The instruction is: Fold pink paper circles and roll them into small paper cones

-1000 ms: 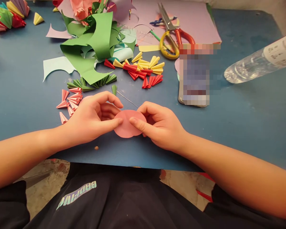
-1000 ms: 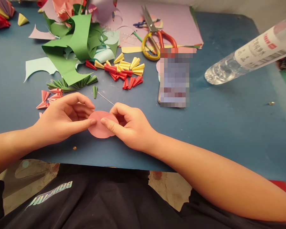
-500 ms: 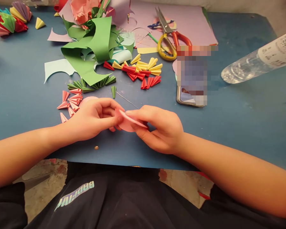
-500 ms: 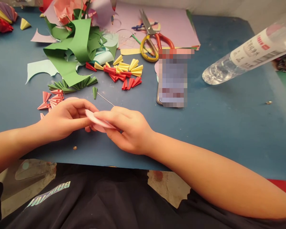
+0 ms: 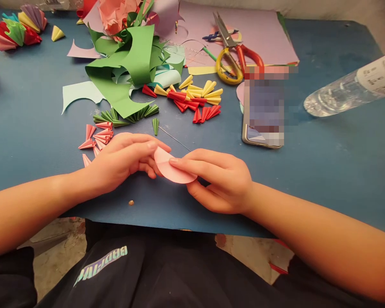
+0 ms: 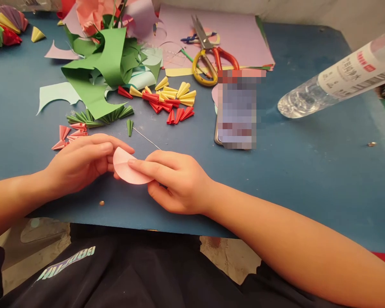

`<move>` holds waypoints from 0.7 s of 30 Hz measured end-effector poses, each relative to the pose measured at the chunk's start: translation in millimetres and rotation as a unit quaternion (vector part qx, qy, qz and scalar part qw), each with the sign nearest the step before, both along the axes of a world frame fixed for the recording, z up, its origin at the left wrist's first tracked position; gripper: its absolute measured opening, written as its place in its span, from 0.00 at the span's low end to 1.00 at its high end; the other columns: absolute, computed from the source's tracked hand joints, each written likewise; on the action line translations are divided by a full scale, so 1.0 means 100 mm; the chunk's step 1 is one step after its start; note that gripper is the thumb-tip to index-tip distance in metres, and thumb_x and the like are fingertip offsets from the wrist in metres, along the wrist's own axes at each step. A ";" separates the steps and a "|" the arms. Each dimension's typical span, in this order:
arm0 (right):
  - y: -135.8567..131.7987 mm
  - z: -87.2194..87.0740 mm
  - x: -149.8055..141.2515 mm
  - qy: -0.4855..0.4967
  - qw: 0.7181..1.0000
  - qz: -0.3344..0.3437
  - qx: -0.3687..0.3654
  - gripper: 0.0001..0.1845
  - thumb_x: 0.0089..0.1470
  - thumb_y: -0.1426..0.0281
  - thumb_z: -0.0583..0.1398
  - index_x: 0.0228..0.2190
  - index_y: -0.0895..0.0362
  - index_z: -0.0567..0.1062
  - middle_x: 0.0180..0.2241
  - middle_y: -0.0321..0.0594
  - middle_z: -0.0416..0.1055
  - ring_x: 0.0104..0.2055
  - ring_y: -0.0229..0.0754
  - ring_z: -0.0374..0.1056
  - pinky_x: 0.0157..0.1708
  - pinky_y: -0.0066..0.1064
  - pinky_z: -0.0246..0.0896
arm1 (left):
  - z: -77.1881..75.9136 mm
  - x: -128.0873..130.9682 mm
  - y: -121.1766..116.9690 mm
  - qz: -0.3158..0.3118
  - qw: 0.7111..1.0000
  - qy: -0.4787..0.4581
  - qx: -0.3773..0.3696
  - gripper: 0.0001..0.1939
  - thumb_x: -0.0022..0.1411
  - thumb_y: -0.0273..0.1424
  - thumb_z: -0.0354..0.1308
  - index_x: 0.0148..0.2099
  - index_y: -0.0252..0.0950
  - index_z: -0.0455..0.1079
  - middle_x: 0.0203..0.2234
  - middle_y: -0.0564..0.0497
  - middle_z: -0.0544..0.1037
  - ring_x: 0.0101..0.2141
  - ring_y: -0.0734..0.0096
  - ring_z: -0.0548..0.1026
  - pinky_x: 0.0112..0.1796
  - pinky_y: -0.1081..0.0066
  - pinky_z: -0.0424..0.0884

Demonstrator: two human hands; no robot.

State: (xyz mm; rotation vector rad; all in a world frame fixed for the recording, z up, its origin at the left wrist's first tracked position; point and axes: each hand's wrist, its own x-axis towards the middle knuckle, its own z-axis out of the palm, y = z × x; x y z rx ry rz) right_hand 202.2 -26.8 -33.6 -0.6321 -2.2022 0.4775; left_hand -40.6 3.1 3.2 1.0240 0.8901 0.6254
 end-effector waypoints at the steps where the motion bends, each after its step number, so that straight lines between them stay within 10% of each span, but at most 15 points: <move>1: 0.01 0.01 0.00 -0.001 1.000 0.001 -0.008 0.29 0.61 0.82 0.56 0.61 0.51 0.71 0.41 0.43 0.77 0.39 0.40 0.74 0.38 0.31 0.74 | 0.00 0.00 -0.01 0.006 1.000 0.013 0.014 0.09 0.64 0.35 0.70 0.42 0.34 0.83 0.29 0.52 0.84 0.29 0.75 0.81 0.33 0.78 0.80; 11: 0.01 0.04 -0.02 0.060 0.985 -0.045 -0.157 0.19 0.57 0.64 0.72 0.48 0.53 0.78 0.39 0.42 0.80 0.35 0.41 0.75 0.30 0.30 0.72 | -0.06 0.01 -0.01 -0.035 0.992 0.075 0.092 0.10 0.59 0.30 0.75 0.43 0.36 0.81 0.28 0.56 0.85 0.30 0.77 0.83 0.32 0.82 0.79; 21: -0.19 0.11 -0.14 0.190 0.856 -0.118 -0.467 0.16 0.52 0.69 0.75 0.43 0.51 0.80 0.26 0.33 0.77 0.26 0.36 0.73 0.26 0.28 0.71 | -0.09 0.04 -0.03 -0.036 0.981 0.075 0.176 0.10 0.58 0.25 0.74 0.42 0.35 0.80 0.30 0.56 0.86 0.31 0.76 0.85 0.33 0.83 0.81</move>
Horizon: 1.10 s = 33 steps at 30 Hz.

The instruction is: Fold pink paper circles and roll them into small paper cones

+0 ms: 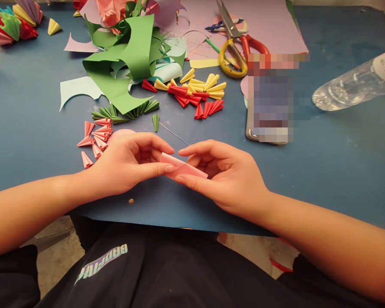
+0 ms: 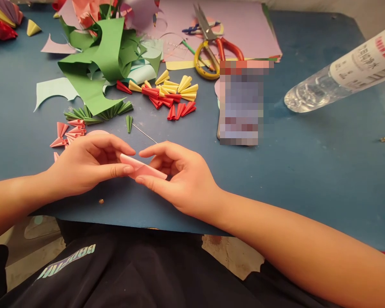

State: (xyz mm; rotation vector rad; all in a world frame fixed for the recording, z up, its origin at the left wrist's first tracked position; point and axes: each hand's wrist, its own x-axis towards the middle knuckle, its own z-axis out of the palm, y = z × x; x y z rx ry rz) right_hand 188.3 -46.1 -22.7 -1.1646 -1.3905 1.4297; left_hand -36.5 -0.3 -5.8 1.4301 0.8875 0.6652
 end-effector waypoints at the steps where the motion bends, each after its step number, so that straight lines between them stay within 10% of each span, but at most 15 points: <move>1: 0.00 0.01 0.00 0.003 1.000 -0.006 -0.008 0.16 0.52 0.69 0.75 0.42 0.51 0.81 0.26 0.33 0.77 0.26 0.36 0.73 0.26 0.28 0.71 | 0.00 0.01 0.00 0.006 1.000 -0.006 -0.002 0.10 0.58 0.25 0.74 0.42 0.35 0.80 0.30 0.55 0.86 0.32 0.75 0.85 0.34 0.82 0.81; 7: -0.01 0.00 -0.01 -0.037 0.999 0.019 -0.031 0.12 0.54 0.64 0.73 0.40 0.52 0.82 0.34 0.39 0.83 0.31 0.42 0.78 0.31 0.33 0.76 | 0.01 0.02 -0.01 0.064 0.998 -0.010 0.027 0.11 0.60 0.27 0.74 0.45 0.34 0.79 0.35 0.52 0.87 0.36 0.73 0.86 0.40 0.80 0.83; 17: 0.07 0.06 0.02 -0.063 0.997 0.051 0.001 0.08 0.59 0.63 0.69 0.32 0.55 0.83 0.30 0.37 0.82 0.30 0.39 0.77 0.30 0.28 0.74 | 0.05 -0.01 -0.03 -0.019 0.972 0.099 0.213 0.03 0.64 0.28 0.70 0.40 0.35 0.83 0.31 0.54 0.86 0.30 0.79 0.82 0.31 0.85 0.76; 33: 0.09 0.04 0.01 -0.090 0.993 0.051 0.063 0.08 0.59 0.66 0.68 0.30 0.56 0.81 0.28 0.38 0.81 0.27 0.38 0.74 0.27 0.29 0.71 | 0.04 -0.01 -0.04 -0.025 0.974 0.117 0.194 0.06 0.64 0.30 0.69 0.43 0.37 0.85 0.32 0.51 0.88 0.31 0.72 0.83 0.32 0.79 0.78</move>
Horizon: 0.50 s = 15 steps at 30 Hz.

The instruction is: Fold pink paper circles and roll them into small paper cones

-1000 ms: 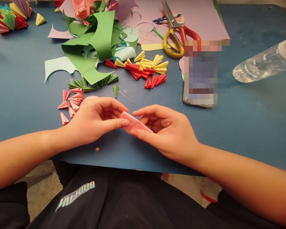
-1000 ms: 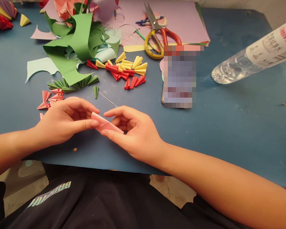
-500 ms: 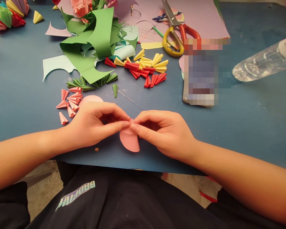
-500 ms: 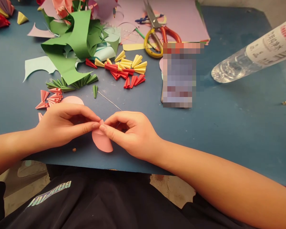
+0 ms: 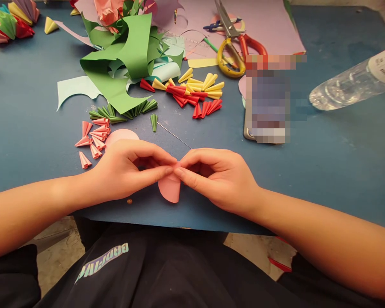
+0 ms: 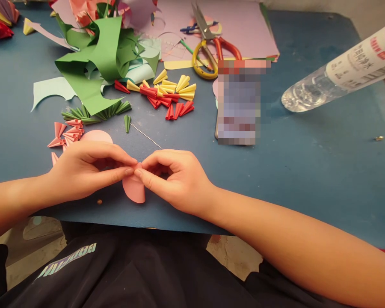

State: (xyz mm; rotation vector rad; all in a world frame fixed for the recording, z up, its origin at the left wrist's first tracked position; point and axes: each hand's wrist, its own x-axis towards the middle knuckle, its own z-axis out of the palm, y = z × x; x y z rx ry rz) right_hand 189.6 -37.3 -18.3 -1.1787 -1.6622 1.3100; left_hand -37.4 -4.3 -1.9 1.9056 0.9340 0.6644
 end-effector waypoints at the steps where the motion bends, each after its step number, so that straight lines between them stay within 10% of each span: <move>1: 0.00 0.00 0.00 0.001 1.000 0.001 0.002 0.08 0.59 0.66 0.68 0.30 0.56 0.81 0.28 0.38 0.81 0.27 0.38 0.74 0.27 0.28 0.71 | 0.00 0.00 0.00 -0.001 1.000 -0.001 0.002 0.06 0.64 0.30 0.69 0.43 0.37 0.85 0.32 0.51 0.88 0.31 0.72 0.84 0.32 0.79 0.79; 15: 0.02 -0.01 0.01 0.019 1.000 0.013 -0.009 0.08 0.59 0.66 0.68 0.30 0.57 0.82 0.26 0.38 0.80 0.26 0.37 0.71 0.26 0.28 0.67 | 0.00 0.00 0.01 -0.023 0.998 -0.033 0.053 0.06 0.63 0.24 0.69 0.43 0.36 0.85 0.32 0.50 0.88 0.30 0.73 0.84 0.32 0.79 0.78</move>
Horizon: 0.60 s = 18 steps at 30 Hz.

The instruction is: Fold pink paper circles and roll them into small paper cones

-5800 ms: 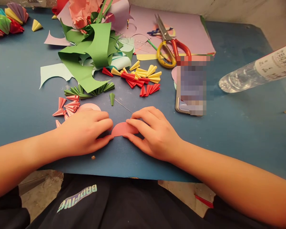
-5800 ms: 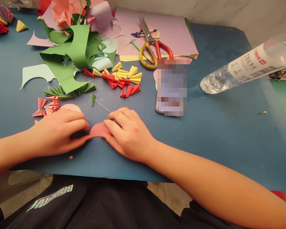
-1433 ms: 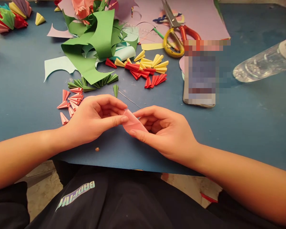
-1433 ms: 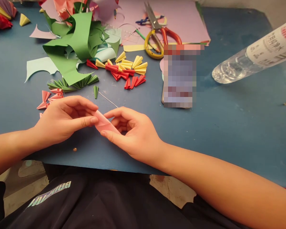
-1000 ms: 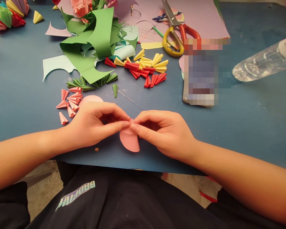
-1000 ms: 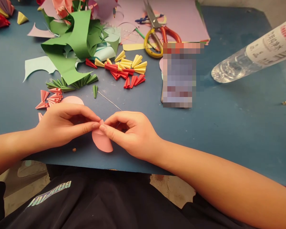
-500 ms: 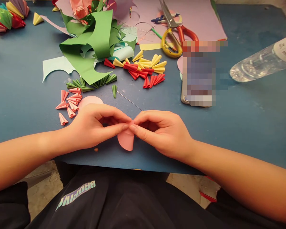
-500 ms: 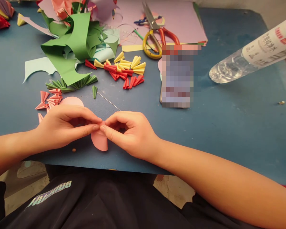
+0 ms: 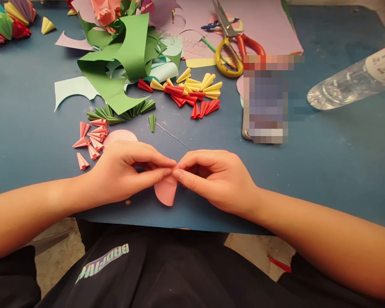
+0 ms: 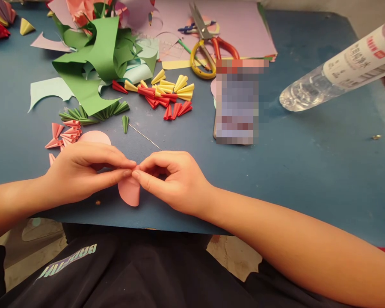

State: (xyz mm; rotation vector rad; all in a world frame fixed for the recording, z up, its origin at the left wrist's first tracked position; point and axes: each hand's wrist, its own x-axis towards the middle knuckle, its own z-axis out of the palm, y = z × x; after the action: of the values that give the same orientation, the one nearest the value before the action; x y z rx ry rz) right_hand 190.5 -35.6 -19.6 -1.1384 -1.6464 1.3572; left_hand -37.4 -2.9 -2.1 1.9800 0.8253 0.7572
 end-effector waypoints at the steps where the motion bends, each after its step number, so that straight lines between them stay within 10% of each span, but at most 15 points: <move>1: 0.00 0.00 0.00 0.001 1.000 0.000 0.000 0.08 0.59 0.66 0.68 0.30 0.57 0.82 0.26 0.37 0.80 0.26 0.37 0.70 0.26 0.28 0.66 | 0.00 0.00 0.00 0.001 1.000 0.002 0.001 0.06 0.63 0.24 0.69 0.43 0.36 0.85 0.32 0.50 0.88 0.30 0.73 0.83 0.32 0.80 0.78; 18: 0.01 0.00 0.00 0.008 1.000 -0.004 -0.013 0.08 0.58 0.66 0.68 0.29 0.56 0.82 0.25 0.38 0.80 0.26 0.37 0.70 0.25 0.28 0.67 | 0.00 -0.01 0.00 -0.013 0.997 -0.005 -0.070 0.06 0.63 0.27 0.69 0.43 0.34 0.84 0.33 0.49 0.87 0.32 0.72 0.83 0.34 0.78 0.78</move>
State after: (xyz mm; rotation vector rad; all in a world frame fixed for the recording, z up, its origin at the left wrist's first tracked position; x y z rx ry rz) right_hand 190.4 -35.1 -19.5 -1.1462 -1.6152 1.3836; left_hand -38.4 -3.3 -1.7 1.8571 0.8216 0.6754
